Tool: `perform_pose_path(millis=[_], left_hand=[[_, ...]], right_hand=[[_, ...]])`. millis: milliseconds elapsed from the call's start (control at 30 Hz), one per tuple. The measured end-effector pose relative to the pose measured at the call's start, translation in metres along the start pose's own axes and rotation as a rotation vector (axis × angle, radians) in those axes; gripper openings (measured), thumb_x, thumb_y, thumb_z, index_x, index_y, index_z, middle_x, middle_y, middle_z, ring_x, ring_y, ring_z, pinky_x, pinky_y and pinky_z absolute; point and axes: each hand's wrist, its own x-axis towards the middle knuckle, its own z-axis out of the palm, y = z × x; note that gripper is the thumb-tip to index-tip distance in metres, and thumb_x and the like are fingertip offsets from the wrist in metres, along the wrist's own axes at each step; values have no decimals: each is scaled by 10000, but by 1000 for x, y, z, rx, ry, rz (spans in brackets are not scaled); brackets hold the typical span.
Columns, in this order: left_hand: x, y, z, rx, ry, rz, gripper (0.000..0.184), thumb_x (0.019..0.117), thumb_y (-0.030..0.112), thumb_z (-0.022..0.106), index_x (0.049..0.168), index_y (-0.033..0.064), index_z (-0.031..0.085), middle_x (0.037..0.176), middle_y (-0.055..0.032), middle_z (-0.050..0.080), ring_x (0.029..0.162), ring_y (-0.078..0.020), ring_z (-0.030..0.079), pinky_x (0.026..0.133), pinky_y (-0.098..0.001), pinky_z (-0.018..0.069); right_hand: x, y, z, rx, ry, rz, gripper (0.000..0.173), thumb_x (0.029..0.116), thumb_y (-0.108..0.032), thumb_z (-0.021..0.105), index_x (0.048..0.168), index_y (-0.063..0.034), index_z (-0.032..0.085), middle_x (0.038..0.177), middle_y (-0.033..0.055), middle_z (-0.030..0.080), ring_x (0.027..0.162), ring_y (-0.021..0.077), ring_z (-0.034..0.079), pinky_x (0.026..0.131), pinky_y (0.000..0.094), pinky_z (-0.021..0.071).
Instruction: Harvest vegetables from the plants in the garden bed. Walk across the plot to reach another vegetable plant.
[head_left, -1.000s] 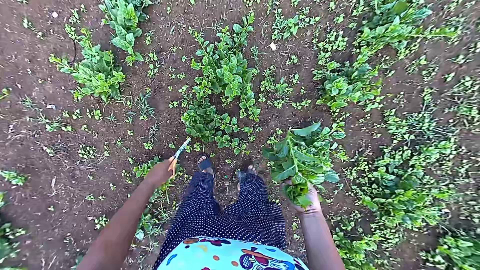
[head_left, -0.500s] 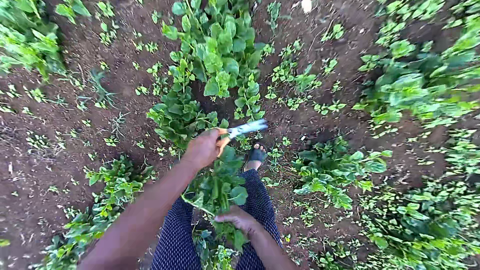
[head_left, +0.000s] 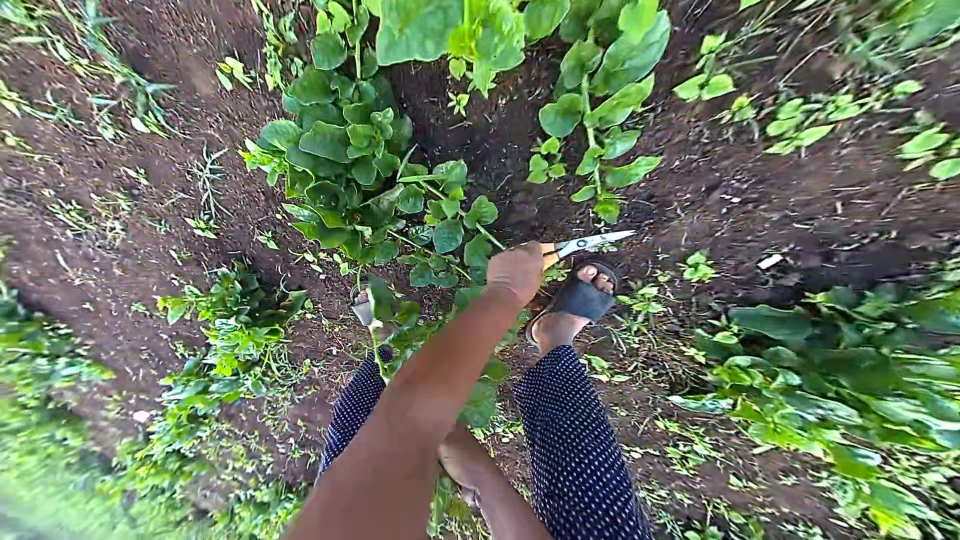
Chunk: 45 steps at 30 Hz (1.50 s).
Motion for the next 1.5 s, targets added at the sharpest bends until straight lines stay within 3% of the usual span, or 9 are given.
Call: perform_pose_path(millis=[67, 133, 233, 367, 667, 900, 1067, 1300, 1500], left_hand=[[-35, -20, -20, -40, 16, 28, 398, 1096, 228, 485, 1485, 158, 527, 1335, -162, 659, 1139, -390, 679, 912, -615, 550], [-88, -44, -49, -74, 36, 21, 405, 1103, 312, 461, 1486, 208, 538, 1314, -122, 679, 1140, -344, 688, 952, -595, 543], [-173, -96, -71, -117, 164, 15, 354, 1068, 301, 528, 1344, 117, 653, 1143, -144, 736, 1030, -324, 725, 915, -570, 564], [-243, -156, -64, -48, 379, 63, 190, 931, 78, 673, 1096, -8, 716, 971, -192, 742, 845, -355, 748, 751, -553, 609], [-257, -209, -19, 211, 603, 188, 188, 695, 18, 755, 873, 10, 695, 827, -144, 734, 663, -289, 744, 541, -451, 610], [-204, -165, -174, 45, -77, -225, 428, 1030, 214, 605, 1394, -7, 560, 1138, -266, 682, 1058, -438, 670, 928, -639, 510], [-101, -179, -200, -75, -297, -492, 478, 1107, 371, 472, 1309, -49, 577, 1124, -261, 668, 986, -365, 674, 885, -555, 534], [-89, -159, -229, -166, -436, -786, 497, 1088, 475, 452, 1073, 5, 612, 910, -124, 675, 800, -211, 653, 792, -398, 537], [-82, -153, -238, -266, -476, -786, 489, 1092, 491, 419, 1084, 38, 606, 916, -118, 676, 803, -209, 658, 728, -351, 521]], right_hand=[[72, 82, 23, 322, 24, -209, 302, 1010, 25, 559, 1228, 233, 528, 1139, 356, 637, 981, 266, 651, 889, 294, 512], [167, 158, 57, 653, 74, -385, 318, 1023, -154, 616, 1183, 117, 571, 943, 190, 690, 813, 181, 692, 729, 314, 590], [191, 136, 68, 844, 173, -129, 341, 1035, -314, 599, 1194, -13, 614, 908, 87, 689, 781, 154, 676, 720, 348, 593], [183, 98, 82, 825, 189, -175, 428, 1083, -386, 465, 1268, -13, 565, 978, 110, 662, 845, 163, 665, 758, 351, 578], [210, 63, 111, 833, 122, -318, 288, 1010, -240, 651, 1176, -4, 644, 987, 84, 706, 887, 133, 673, 824, 330, 571], [230, 75, 116, 801, 172, -318, 351, 943, -166, 743, 1197, 37, 611, 993, 135, 704, 883, 173, 694, 828, 360, 590], [235, 78, 113, 720, 240, -318, 365, 921, -156, 767, 1195, 39, 625, 1047, 143, 695, 965, 176, 673, 896, 370, 553], [234, 82, 109, 633, 233, -327, 334, 916, -177, 775, 1140, 34, 645, 1007, 134, 691, 941, 173, 662, 887, 372, 540], [230, 83, 102, 654, 224, -335, 305, 924, -163, 764, 1124, 35, 647, 977, 123, 686, 908, 159, 657, 865, 353, 540]])
